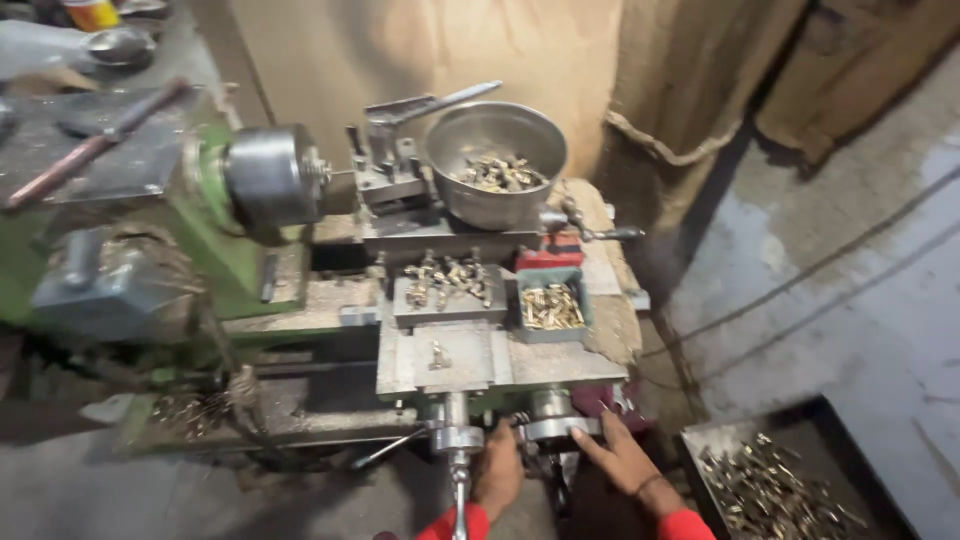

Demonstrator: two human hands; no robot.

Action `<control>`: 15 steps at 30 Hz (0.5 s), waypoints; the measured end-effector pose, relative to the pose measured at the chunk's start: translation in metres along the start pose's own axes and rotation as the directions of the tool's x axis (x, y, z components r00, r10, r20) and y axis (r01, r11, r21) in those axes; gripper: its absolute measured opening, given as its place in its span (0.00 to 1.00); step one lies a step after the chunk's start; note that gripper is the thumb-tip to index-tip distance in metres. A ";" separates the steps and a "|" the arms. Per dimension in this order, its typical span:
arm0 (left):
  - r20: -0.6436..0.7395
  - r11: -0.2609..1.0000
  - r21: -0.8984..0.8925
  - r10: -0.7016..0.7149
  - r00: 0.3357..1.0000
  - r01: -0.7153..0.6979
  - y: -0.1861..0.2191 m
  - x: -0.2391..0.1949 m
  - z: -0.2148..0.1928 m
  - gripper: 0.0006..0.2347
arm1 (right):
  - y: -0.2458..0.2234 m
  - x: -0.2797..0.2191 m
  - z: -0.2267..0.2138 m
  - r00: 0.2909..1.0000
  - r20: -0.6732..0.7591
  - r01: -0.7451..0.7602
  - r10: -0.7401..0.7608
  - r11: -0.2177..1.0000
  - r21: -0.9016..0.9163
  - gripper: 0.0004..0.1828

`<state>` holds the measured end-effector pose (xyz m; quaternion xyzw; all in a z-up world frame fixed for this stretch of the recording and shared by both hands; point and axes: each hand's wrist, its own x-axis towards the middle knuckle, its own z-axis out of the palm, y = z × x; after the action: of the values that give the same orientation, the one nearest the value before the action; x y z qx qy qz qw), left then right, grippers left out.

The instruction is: The person operates a metal lathe to machine small metal parts. They repeatedly pick up parts from a container, secure them in the lathe chuck, run the machine, and then remove the finished parts, placing them into a tray.

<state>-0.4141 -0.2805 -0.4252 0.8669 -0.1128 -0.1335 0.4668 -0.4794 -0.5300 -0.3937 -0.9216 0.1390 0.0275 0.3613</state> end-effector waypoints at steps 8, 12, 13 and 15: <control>-0.150 0.989 0.051 0.146 0.978 -0.140 -0.039 0.005 0.019 0.21 | -0.052 -0.010 -0.005 0.993 -0.094 -0.078 0.069 0.992 -0.102 0.59; -0.100 0.997 0.026 0.068 0.993 -0.066 0.006 -0.011 -0.008 0.28 | -0.109 -0.024 -0.016 0.982 -0.184 -0.097 0.042 0.949 -0.299 0.57; -0.091 0.997 0.027 0.073 0.993 -0.070 0.021 -0.015 -0.016 0.28 | -0.117 -0.026 -0.017 0.981 -0.189 -0.106 0.051 0.949 -0.296 0.57; -0.086 0.994 0.109 -0.017 0.996 0.026 0.053 -0.023 -0.033 0.28 | -0.134 -0.030 -0.018 0.974 -0.207 -0.166 0.092 0.912 -0.376 0.56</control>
<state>-0.4282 -0.2757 -0.3606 0.8974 -0.0908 -0.0952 0.4210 -0.4720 -0.4417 -0.2877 -0.9624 0.2243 -0.0074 0.1533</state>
